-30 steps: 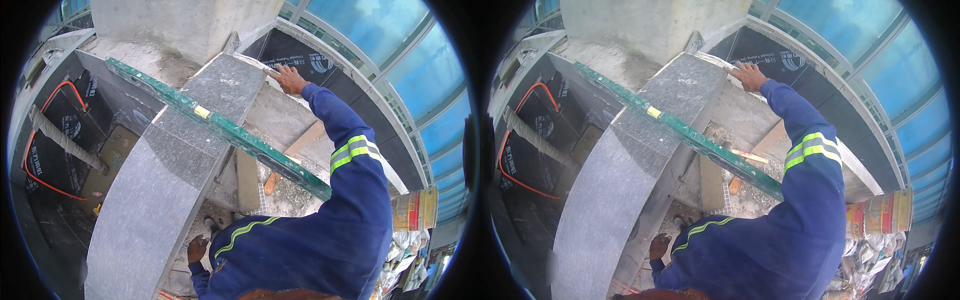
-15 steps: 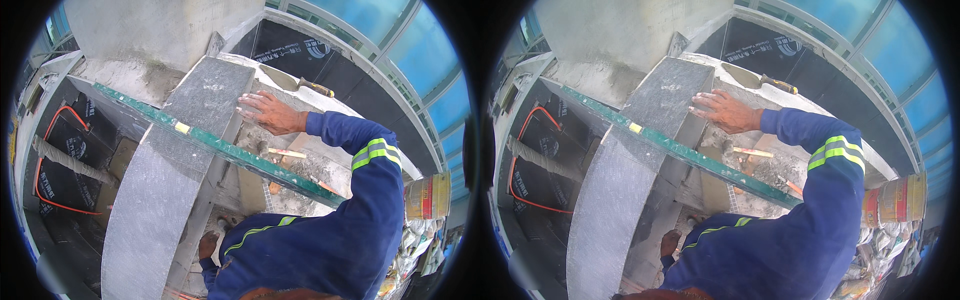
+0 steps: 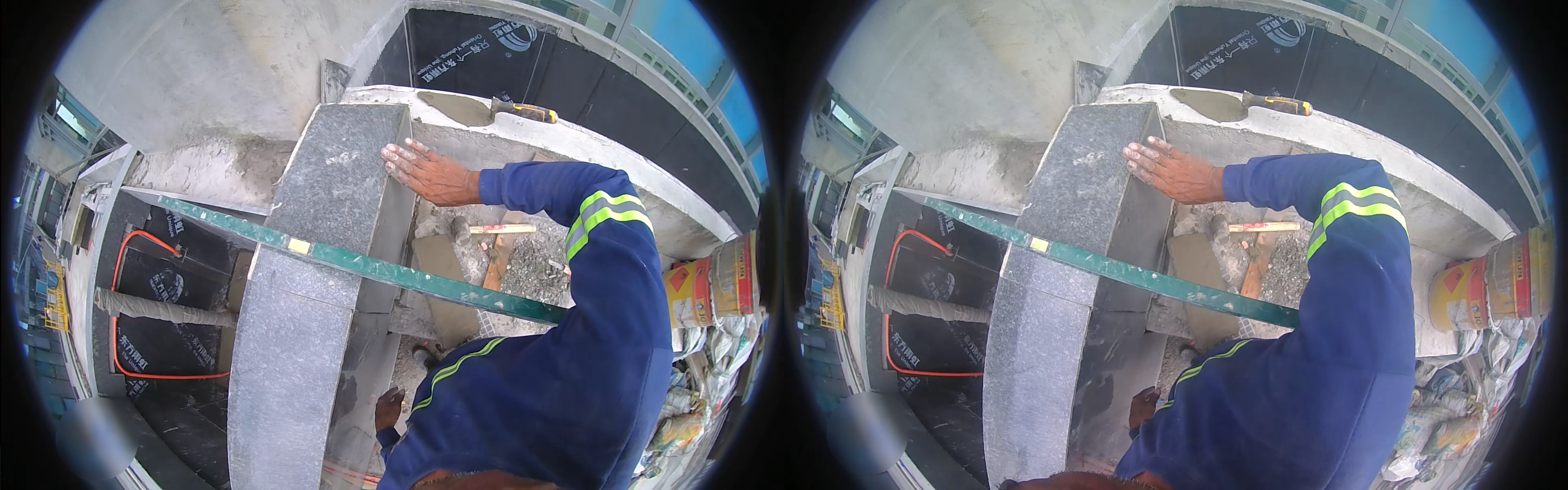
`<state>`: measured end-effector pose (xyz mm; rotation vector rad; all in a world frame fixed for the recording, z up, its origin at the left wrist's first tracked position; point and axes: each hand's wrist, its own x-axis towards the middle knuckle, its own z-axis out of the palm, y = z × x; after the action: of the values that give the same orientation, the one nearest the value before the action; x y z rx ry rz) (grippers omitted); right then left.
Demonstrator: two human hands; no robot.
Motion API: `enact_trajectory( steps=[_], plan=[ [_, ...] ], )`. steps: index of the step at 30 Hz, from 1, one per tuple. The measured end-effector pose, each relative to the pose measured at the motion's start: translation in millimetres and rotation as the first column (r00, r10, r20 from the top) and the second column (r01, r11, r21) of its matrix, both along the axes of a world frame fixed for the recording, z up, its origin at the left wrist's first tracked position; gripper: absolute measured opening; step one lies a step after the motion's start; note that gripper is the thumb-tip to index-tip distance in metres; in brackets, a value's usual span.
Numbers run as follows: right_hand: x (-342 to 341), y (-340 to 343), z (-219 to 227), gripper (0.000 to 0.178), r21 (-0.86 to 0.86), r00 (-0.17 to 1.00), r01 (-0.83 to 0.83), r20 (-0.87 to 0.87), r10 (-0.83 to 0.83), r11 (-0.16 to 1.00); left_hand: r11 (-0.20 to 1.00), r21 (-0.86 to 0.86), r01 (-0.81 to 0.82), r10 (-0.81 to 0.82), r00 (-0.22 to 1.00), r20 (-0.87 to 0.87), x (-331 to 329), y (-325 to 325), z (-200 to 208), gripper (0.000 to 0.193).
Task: The person installs stone steps on a curved staircase, using a trowel to apply mortar and a level to check alignment. They repeatedly adjust the stone pieces and tap them into place while ensuring the surface remains level.
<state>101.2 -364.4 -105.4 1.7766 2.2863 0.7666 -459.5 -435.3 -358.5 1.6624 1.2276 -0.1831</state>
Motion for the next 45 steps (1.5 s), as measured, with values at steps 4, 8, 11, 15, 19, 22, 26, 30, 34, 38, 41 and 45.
enact_trajectory(
  steps=[4, 8, 11, 15, 19, 22, 26, 30, 34, 38, 41, 45],
  plan=[
    [43.6, 9.3, -3.3, 0.073, 0.052, 0.986, 0.152, 0.065, -0.155, 0.987, 0.999, -0.032, 0.008, -0.008, 1.000, -0.005, 2.8, -0.3, -3.6, 0.059],
    [87.4, 22.4, -1.2, 0.065, 0.137, 0.943, 0.269, 0.165, -0.290, 0.953, 0.998, -0.047, -0.031, 0.032, 0.999, 0.022, 6.1, 1.8, 0.2, 0.061],
    [98.8, 30.0, 11.6, 0.065, 0.199, 0.862, 0.408, 0.239, -0.448, 0.891, 0.998, -0.034, -0.048, 0.049, 0.998, 0.045, 3.5, 2.3, -2.0, 0.062],
    [99.0, 47.7, 43.6, 0.062, 0.222, 0.848, 0.465, 0.166, -0.503, 0.857, 0.996, -0.052, -0.069, 0.072, 0.994, 0.076, 4.2, 3.9, 0.4, 0.063],
    [110.8, 87.8, 68.8, 0.068, 0.033, 0.752, 0.571, -0.421, -0.507, 0.820, 0.998, -0.047, -0.043, 0.046, 0.998, 0.052, 6.8, 9.0, 4.9, 0.061],
    [148.8, 119.2, 51.0, 0.072, -0.094, 0.446, 0.434, -0.842, -0.304, 0.896, 1.000, 0.009, 0.018, -0.019, 0.997, 0.074, 8.7, 13.8, -2.7, 0.061],
    [119.2, 140.3, 35.8, 0.087, -0.279, 0.268, 0.258, -0.899, -0.346, 0.925, 0.997, 0.019, -0.070, 0.068, 0.994, 0.083, -9.2, 8.2, -11.5, 0.061],
    [149.4, 143.7, 24.6, 0.081, -0.377, 0.411, 0.445, -0.720, -0.559, 0.812, 0.986, 0.049, -0.157, 0.152, 0.984, 0.091, -27.9, -5.4, -21.9, 0.059],
    [120.2, 156.5, 56.5, 0.079, -0.216, 0.645, 0.612, -0.421, -0.638, 0.761, 0.964, 0.021, -0.266, 0.265, 0.962, 0.065, -39.3, -31.5, -24.0, 0.056],
    [86.1, 166.7, 44.8, 0.079, -0.174, 0.869, 0.344, -0.315, -0.383, 0.923, 0.965, 0.054, -0.257, 0.254, 0.965, 0.065, -35.4, -32.8, -28.7, 0.054],
    [23.0, 171.6, 41.6, 0.082, -0.316, 0.815, 0.287, -0.416, -0.404, 0.904, 0.955, 0.054, -0.293, 0.286, 0.953, 0.100, -31.7, -30.8, -30.8, 0.054],
    [-26.2, 148.2, 54.8, 0.080, -0.338, 0.801, -0.163, -0.594, -0.076, 0.927, 0.959, 0.061, -0.278, 0.275, 0.960, 0.052, -18.1, -14.5, -0.7, 0.054]
  ],
)
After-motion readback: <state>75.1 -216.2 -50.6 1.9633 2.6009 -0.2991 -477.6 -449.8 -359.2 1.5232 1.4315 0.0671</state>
